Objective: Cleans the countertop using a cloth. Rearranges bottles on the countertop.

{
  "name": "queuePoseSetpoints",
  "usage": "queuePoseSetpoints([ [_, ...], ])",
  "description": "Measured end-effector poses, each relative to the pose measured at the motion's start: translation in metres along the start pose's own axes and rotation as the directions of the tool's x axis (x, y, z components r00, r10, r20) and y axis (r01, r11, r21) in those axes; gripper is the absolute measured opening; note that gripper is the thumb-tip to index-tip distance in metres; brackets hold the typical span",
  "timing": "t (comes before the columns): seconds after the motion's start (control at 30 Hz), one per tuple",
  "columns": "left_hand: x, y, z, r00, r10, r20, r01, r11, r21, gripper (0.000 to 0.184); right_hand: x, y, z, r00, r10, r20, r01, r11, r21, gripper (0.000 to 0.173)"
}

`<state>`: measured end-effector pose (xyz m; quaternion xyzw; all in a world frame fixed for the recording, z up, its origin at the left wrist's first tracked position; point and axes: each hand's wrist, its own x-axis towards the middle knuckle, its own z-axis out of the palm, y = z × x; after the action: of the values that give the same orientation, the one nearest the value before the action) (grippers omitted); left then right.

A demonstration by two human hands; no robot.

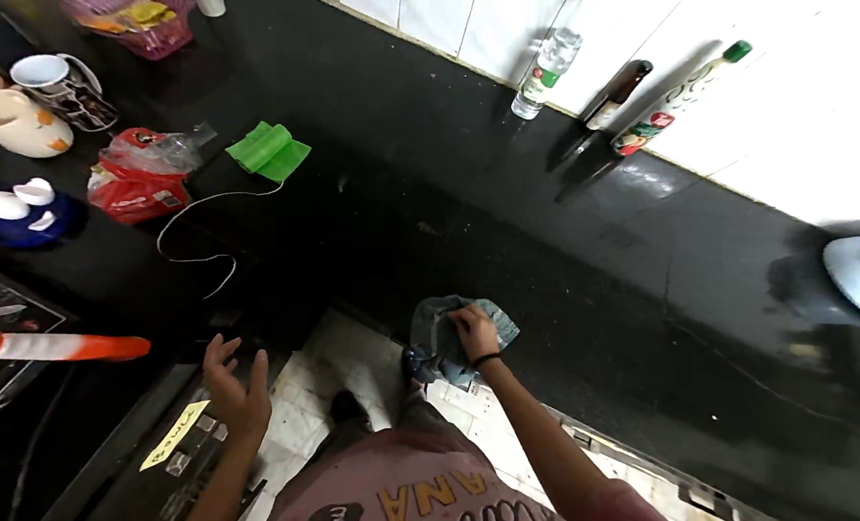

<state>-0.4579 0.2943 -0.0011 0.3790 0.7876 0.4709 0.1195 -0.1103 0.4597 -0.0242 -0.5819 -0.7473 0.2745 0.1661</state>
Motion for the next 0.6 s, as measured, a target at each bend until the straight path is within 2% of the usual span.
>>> queuePoseSetpoints([
  [0.07, -0.001, 0.004, 0.001, 1.0, 0.016, 0.006, -0.016, 1.0, -0.002, 0.076, -0.006, -0.007, 0.004, 0.998, 0.068, 0.003, -0.068, 0.998, -0.001, 0.017],
  [0.13, 0.001, 0.009, 0.004, 0.999, 0.041, 0.007, -0.041, 0.999, -0.01, 0.076, -0.021, -0.012, -0.002, 0.982, 0.073, 0.176, -0.072, 0.997, -0.013, 0.023],
  [0.2, 0.001, 0.016, 0.009, 0.997, 0.067, 0.045, -0.067, 0.998, -0.01, 0.075, -0.019, -0.007, -0.006, 0.975, 0.032, 0.221, -0.03, 0.999, -0.012, 0.026],
  [0.27, -0.003, 0.027, 0.015, 0.986, 0.081, 0.148, -0.081, 0.997, -0.005, 0.07, 0.007, -0.002, -0.003, 0.991, 0.051, 0.127, -0.049, 0.999, -0.014, 0.026],
  [0.4, -0.013, 0.041, 0.047, 0.911, 0.183, 0.369, -0.188, 0.982, -0.024, 0.058, 0.052, -0.018, 0.009, 0.975, 0.216, -0.058, -0.218, 0.975, -0.034, 0.029],
  [0.47, -0.015, 0.051, 0.064, 0.873, 0.228, 0.432, -0.223, 0.973, -0.063, 0.055, 0.035, -0.028, 0.018, 0.973, 0.214, -0.08, -0.218, 0.975, -0.041, 0.039],
  [0.53, -0.011, 0.062, 0.079, 0.855, 0.249, 0.456, -0.228, 0.968, -0.101, 0.054, 0.001, -0.032, 0.029, 0.982, 0.182, 0.057, -0.174, 0.978, -0.116, 0.061],
  [0.6, -0.005, 0.072, 0.09, 0.849, 0.27, 0.454, -0.243, 0.963, -0.117, 0.054, -0.027, -0.02, 0.026, 0.975, 0.205, 0.081, -0.189, 0.966, -0.175, 0.062],
])
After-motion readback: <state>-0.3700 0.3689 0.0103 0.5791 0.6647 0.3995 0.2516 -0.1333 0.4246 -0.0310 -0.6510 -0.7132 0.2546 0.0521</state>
